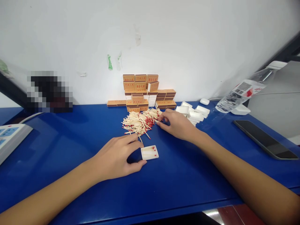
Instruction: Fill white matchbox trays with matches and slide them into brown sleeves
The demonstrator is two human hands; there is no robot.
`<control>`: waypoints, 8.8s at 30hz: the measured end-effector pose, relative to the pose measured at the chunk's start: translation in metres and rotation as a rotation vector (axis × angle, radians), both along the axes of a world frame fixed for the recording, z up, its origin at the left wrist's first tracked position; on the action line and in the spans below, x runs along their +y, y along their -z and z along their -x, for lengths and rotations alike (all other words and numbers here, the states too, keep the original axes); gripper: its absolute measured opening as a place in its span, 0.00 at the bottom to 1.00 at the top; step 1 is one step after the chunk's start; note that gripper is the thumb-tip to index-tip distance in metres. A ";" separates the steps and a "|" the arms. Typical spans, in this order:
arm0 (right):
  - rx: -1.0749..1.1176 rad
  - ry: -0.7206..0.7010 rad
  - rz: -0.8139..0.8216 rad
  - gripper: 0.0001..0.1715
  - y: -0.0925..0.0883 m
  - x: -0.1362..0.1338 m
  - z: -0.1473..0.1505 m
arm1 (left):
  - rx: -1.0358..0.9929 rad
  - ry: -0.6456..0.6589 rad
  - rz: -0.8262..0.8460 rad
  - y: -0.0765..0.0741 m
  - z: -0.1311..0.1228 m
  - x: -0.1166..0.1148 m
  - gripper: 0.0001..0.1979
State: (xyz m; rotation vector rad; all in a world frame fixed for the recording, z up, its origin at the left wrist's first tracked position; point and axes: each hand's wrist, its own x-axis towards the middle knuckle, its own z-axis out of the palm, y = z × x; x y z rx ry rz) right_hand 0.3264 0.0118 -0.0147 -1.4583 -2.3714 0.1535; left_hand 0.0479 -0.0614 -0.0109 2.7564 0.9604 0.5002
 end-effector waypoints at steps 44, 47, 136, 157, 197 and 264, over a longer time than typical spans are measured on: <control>-0.005 -0.411 0.217 0.03 -0.039 -0.059 0.017 | -0.028 -0.026 0.023 0.001 0.002 0.004 0.12; -0.022 -0.422 0.277 0.02 -0.037 -0.060 0.020 | -0.017 -0.031 0.018 0.001 0.002 0.003 0.12; 0.318 -0.194 0.179 0.05 -0.030 -0.054 0.048 | 0.083 0.050 0.080 -0.011 0.000 -0.013 0.11; 0.083 -0.277 0.220 0.04 -0.006 -0.042 0.076 | 0.068 0.159 -0.034 -0.004 -0.002 -0.022 0.11; 0.087 -0.416 0.375 0.01 -0.039 -0.059 0.028 | 0.077 0.028 0.006 -0.003 0.002 -0.006 0.11; 0.050 -0.301 0.313 0.10 -0.024 -0.045 0.038 | 0.031 -0.156 0.007 -0.025 0.007 -0.007 0.18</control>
